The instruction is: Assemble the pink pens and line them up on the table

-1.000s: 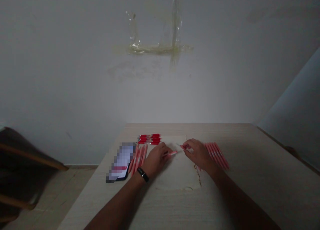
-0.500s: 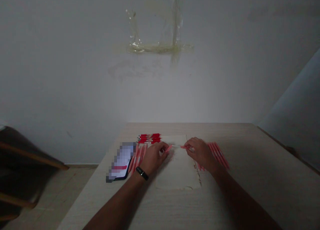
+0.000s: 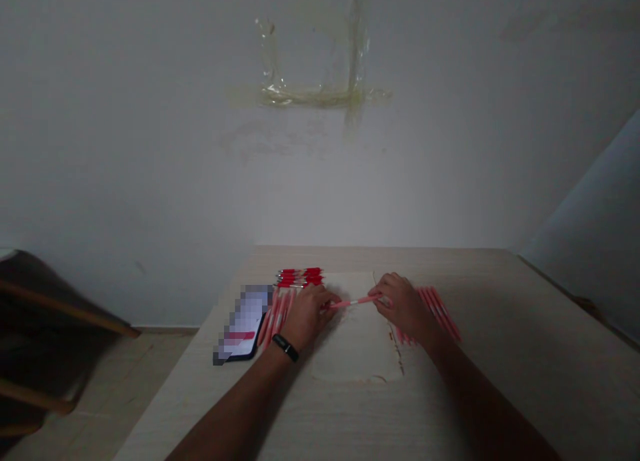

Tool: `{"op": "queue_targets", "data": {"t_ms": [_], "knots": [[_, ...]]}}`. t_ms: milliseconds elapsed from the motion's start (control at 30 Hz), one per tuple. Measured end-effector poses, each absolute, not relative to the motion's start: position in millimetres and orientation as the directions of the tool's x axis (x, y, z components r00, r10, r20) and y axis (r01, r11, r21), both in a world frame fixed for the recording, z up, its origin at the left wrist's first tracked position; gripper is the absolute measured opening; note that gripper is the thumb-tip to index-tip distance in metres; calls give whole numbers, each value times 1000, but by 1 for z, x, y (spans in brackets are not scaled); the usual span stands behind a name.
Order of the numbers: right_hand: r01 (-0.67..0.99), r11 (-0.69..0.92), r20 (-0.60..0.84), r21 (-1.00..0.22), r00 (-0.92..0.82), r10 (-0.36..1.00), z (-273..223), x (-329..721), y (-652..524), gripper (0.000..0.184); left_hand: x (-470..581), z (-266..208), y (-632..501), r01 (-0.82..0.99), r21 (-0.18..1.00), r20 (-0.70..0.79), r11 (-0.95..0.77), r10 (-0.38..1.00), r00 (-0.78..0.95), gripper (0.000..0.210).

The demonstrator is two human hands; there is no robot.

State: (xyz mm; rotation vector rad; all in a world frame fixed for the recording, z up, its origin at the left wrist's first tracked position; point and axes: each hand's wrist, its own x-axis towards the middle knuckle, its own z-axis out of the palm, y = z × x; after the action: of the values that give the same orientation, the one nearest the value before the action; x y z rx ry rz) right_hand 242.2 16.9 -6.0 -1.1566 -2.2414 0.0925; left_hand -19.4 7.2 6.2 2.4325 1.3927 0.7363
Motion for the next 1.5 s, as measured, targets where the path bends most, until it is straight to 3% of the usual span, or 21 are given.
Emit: {"op": "queue_targets", "data": {"t_ms": [333, 467, 567, 667, 700, 800, 967, 1067, 1200, 1300, 1367, 1500], "knots": [[611, 674, 515, -416, -453, 728, -9, 235, 13, 8, -17, 1, 8, 656, 503, 279, -563, 824, 493, 19], [641, 630, 417, -438, -475, 775, -8, 234, 10, 26, -16, 0, 7, 656, 486, 301, -578, 815, 495, 18], [627, 559, 375, -543, -414, 829, -6, 234, 7, 15, -15, -2, 7, 656, 475, 325, -587, 809, 489, 16], [610, 496, 338, -618, -364, 868, -3, 234, 5, 16, -15, -2, 7, 652, 477, 335, -590, 807, 486, 14], [623, 491, 325, -609, -368, 871, -2, 234, 4, 9, -15, -2, 7, 648, 479, 331, -592, 806, 491, 14], [661, 498, 302, -561, -397, 867, -2, 234, 4, 21, -15, -2, 8, 645, 483, 321, -593, 805, 499, 13], [669, 478, 293, -569, -378, 878, -3, 231, 4, 9, -16, -3, 8, 646, 484, 346, -591, 807, 479, 12], [668, 529, 311, -523, -428, 849, -2, 230, 4, 22, -16, -2, 8, 637, 488, 353, -597, 802, 481, 12], [642, 559, 364, -525, -425, 829, -2, 229, 4, 8, -16, -1, 8, 645, 491, 349, -585, 811, 470, 12], [669, 572, 351, -474, -453, 820, -3, 230, 6, 20, -15, 0, 7, 631, 494, 352, -599, 801, 484, 12], [675, 556, 333, -485, -446, 831, -3, 230, 6, 24, -14, 0, 7, 621, 501, 355, -602, 798, 487, 11], [666, 531, 322, -524, -422, 847, -3, 230, 6, 16, -14, -1, 7, 629, 510, 358, -587, 810, 465, 9]]}}
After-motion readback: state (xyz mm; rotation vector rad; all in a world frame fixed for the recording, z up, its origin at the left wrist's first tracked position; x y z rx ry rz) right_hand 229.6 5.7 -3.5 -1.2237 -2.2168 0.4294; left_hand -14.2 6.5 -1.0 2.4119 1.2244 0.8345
